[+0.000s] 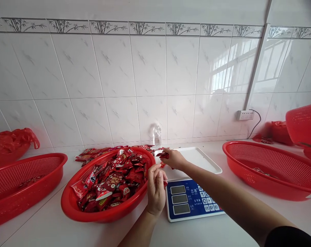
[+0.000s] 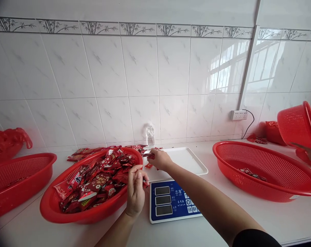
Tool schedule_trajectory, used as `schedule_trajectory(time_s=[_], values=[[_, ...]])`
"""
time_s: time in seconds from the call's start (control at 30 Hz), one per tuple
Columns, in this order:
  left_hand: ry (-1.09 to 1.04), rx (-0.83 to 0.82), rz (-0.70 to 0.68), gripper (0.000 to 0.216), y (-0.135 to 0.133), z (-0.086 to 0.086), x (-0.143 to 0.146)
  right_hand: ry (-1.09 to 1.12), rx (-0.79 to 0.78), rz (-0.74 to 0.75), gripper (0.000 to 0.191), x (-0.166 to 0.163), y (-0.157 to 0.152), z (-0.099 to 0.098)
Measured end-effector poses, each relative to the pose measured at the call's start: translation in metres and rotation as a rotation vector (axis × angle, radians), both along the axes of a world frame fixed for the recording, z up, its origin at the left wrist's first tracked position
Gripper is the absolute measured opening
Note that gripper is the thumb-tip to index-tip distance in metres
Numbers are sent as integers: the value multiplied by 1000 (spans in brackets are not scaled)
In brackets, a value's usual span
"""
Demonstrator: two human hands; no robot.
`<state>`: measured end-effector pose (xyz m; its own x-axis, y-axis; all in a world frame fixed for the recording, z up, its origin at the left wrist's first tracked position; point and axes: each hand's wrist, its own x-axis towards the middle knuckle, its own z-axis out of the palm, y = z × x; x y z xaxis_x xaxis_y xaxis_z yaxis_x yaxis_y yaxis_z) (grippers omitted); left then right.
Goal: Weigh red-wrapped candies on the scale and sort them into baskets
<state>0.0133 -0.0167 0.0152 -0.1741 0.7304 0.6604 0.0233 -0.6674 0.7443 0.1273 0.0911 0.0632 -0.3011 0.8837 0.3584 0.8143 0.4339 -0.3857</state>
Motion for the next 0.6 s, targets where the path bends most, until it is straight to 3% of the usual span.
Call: schedule_trajectory(time_s=[0.37, 0.6], values=[[64, 13, -25, 27, 0, -2, 1, -189, -62, 97, 32, -10, -5, -6], [92, -6, -29, 28, 1, -3, 0, -127, -41, 73, 32, -5, 0, 0]])
